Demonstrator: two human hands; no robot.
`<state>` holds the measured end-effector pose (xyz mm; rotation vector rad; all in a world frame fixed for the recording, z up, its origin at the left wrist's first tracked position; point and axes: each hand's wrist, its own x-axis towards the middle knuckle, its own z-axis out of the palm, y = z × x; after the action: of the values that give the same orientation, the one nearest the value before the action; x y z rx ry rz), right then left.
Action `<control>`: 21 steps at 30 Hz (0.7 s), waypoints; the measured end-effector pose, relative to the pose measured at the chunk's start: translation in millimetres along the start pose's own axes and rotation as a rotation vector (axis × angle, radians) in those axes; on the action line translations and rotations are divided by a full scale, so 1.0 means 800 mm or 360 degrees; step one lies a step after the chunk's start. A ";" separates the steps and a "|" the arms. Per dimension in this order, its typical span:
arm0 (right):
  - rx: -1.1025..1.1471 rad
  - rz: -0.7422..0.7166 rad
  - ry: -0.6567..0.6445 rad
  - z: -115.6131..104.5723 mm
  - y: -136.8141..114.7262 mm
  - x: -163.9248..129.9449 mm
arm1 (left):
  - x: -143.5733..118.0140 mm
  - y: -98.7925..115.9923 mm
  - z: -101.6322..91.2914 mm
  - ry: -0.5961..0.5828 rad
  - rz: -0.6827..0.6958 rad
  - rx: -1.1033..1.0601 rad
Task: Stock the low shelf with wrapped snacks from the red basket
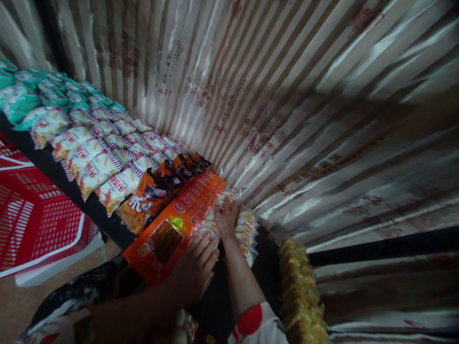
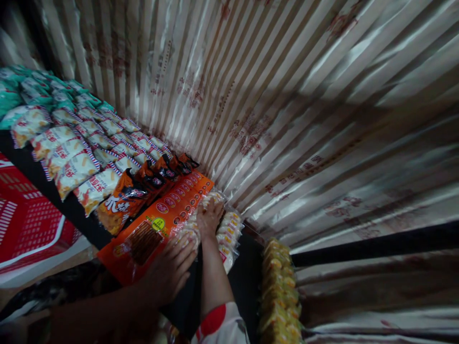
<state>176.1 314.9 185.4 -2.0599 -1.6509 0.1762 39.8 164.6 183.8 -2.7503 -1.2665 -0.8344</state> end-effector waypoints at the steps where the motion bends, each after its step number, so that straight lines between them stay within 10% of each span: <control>1: 0.0012 0.0011 -0.0002 0.002 0.000 0.000 | 0.000 -0.001 -0.001 -0.0008 -0.0011 0.0012; 21: 0.0165 0.0065 -0.0055 0.004 -0.008 0.003 | -0.004 -0.005 0.007 0.0083 0.0031 0.0174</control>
<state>170.0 318.9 186.0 -2.0243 -1.5868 0.3066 37.9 166.3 176.6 -2.6347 -1.2351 -0.8043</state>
